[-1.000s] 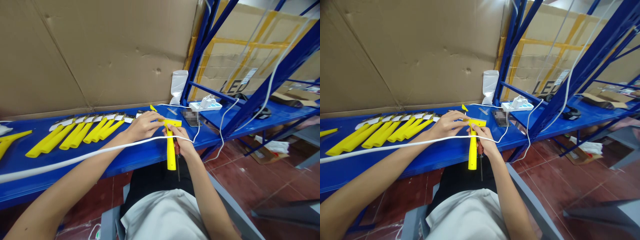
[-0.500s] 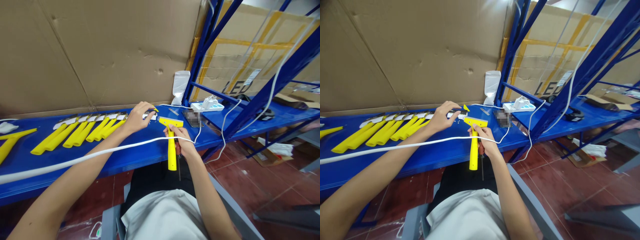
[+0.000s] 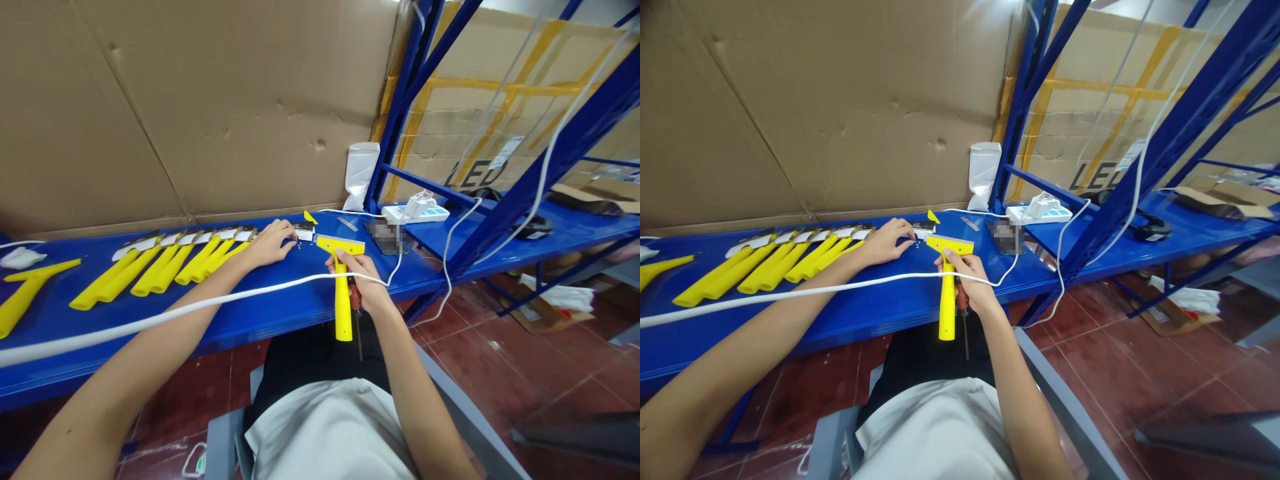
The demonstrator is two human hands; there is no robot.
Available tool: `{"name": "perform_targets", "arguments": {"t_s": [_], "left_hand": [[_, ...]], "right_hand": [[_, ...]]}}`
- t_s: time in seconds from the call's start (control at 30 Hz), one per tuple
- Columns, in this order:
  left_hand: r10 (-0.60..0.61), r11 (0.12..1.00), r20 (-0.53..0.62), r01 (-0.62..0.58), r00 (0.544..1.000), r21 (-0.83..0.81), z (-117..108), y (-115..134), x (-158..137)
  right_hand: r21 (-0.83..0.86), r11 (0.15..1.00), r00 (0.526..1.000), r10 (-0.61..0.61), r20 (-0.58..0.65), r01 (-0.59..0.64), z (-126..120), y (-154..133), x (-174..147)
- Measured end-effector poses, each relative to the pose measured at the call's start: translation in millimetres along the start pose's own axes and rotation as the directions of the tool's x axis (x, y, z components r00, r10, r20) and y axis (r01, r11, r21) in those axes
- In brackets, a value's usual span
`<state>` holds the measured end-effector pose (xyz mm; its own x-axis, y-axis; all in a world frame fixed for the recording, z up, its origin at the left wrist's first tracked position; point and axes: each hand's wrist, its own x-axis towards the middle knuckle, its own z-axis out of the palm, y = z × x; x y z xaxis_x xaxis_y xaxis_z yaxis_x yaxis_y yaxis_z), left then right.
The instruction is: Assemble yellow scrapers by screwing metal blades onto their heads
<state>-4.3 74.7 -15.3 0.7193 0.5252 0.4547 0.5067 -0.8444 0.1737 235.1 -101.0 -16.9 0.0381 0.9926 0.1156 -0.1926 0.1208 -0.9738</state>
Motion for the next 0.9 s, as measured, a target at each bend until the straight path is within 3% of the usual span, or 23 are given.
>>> {"name": "perform_targets", "arguments": {"t_s": [0.43, 0.77, 0.9], "left_hand": [[0.058, 0.994, 0.008, -0.057, 0.998, -0.089, 6.7, 5.4, 0.4], [-0.030, 0.979, 0.061, 0.042, 0.998, -0.197, 11.7, 0.8, 1.1], [-0.072, 0.968, -0.031, 0.063, 0.997, -0.243, 3.7, 6.3, 3.7]], "right_hand": [[-0.008, 1.000, 1.000, 0.003, -0.004, -0.003, 1.0, -0.4, 0.1], [-0.029, 1.000, 1.000, 0.005, -0.011, -0.005, 0.0, 1.2, 0.4], [-0.024, 1.000, 1.000, -0.001, -0.001, 0.001, 1.2, 0.2, 0.3]]}}
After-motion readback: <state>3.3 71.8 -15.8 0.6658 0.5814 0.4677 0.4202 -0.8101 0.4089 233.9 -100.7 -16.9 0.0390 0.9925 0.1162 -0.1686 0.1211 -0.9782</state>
